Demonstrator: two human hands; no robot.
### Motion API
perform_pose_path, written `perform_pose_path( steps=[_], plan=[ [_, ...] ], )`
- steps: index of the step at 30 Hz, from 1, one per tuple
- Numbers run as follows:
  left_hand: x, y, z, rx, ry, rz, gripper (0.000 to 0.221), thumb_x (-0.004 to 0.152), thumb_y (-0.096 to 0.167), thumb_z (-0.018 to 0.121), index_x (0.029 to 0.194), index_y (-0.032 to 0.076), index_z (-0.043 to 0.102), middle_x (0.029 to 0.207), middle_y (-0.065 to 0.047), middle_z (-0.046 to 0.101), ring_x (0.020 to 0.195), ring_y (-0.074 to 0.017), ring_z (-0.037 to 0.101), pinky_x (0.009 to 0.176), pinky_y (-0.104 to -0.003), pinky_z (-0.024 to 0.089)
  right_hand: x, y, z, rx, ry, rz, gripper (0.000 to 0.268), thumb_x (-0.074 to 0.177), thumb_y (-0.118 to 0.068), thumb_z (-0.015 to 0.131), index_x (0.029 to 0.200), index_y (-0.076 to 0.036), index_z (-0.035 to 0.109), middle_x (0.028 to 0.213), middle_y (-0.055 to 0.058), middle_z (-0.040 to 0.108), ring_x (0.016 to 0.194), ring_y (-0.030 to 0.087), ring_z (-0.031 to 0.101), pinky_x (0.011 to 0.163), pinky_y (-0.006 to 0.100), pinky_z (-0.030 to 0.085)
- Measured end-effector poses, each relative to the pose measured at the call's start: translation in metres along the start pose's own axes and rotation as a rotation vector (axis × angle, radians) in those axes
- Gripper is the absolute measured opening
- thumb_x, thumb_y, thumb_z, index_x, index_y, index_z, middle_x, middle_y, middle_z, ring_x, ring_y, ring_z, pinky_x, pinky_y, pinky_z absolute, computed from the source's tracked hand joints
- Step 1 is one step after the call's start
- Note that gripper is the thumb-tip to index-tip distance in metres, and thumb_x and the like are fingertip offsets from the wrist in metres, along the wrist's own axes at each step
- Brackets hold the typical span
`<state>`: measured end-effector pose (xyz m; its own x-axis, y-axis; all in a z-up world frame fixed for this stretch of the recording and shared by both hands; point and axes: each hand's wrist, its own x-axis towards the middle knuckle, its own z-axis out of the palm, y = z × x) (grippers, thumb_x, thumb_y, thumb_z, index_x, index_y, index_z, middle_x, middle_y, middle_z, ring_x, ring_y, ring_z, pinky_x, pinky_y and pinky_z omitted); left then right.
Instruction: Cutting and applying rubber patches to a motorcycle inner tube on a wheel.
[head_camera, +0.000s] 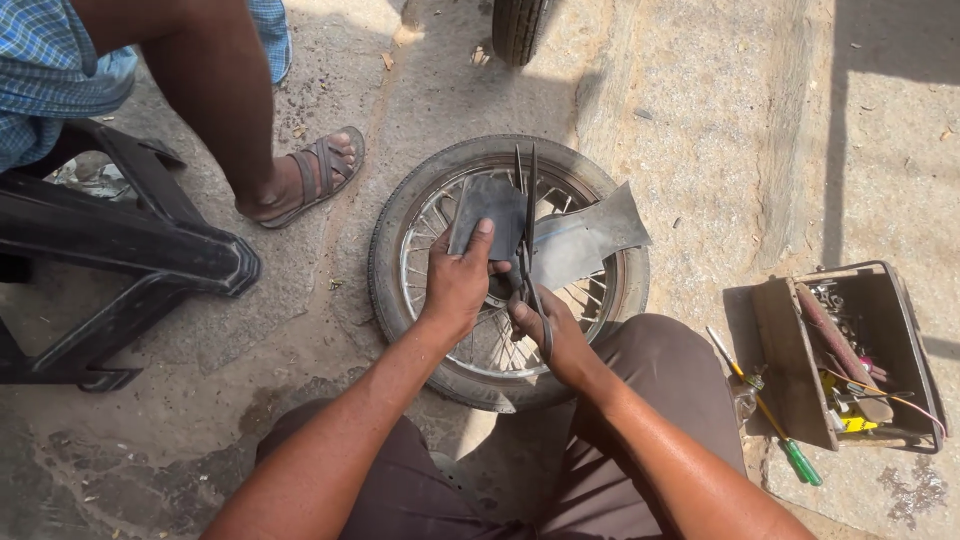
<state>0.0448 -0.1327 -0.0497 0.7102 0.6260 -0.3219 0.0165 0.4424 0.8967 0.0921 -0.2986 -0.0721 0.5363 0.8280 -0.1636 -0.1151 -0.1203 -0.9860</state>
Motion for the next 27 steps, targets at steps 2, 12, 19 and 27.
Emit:
perform_pose_path(
  steps=[2, 12, 19, 27],
  plan=[
    [0.001, -0.002, -0.002, 0.007, -0.007, -0.019, 0.034, 0.1, 0.033, 0.063, 0.114, 0.002, 0.066, 0.095, -0.005, 0.07, 0.075, -0.0129, 0.068, 0.063, -0.026, 0.061, 0.001, 0.002, 0.001, -0.017, 0.018, 0.018, 0.057, 0.096, -0.059, 0.057, 0.107, -0.003, 0.06, 0.085, 0.003, 0.058, 0.083, 0.014, 0.059, 0.075, 0.031, 0.053],
    [0.006, 0.019, -0.012, -0.05, -0.043, 0.003, 0.03, 0.1, 0.025, 0.064, 0.115, 0.0, 0.065, 0.099, -0.009, 0.071, 0.08, -0.0165, 0.07, 0.064, -0.031, 0.062, -0.001, 0.007, -0.013, -0.047, 0.06, -0.001, 0.058, 0.093, -0.062, 0.062, 0.09, -0.004, 0.062, 0.07, 0.0, 0.057, 0.066, 0.011, 0.06, 0.062, 0.027, 0.051],
    [0.025, 0.039, -0.04, -0.041, -0.079, 0.072, 0.026, 0.101, 0.019, 0.064, 0.115, -0.003, 0.07, 0.106, -0.007, 0.074, 0.096, -0.0131, 0.068, 0.089, -0.03, 0.052, -0.007, 0.012, -0.018, 0.045, -0.056, -0.015, 0.052, 0.091, -0.055, 0.072, 0.08, -0.006, 0.062, 0.06, -0.002, 0.057, 0.054, 0.007, 0.059, 0.052, 0.023, 0.05],
    [0.034, 0.051, -0.057, 0.087, -0.095, 0.106, 0.023, 0.099, 0.017, 0.067, 0.108, -0.003, 0.072, 0.098, -0.007, 0.075, 0.086, -0.0117, 0.068, 0.079, -0.028, 0.054, -0.008, 0.007, -0.017, 0.072, -0.058, 0.088, 0.034, 0.087, -0.037, 0.078, 0.087, -0.004, 0.07, 0.059, -0.002, 0.059, 0.051, 0.007, 0.057, 0.048, 0.023, 0.047]
  ],
)
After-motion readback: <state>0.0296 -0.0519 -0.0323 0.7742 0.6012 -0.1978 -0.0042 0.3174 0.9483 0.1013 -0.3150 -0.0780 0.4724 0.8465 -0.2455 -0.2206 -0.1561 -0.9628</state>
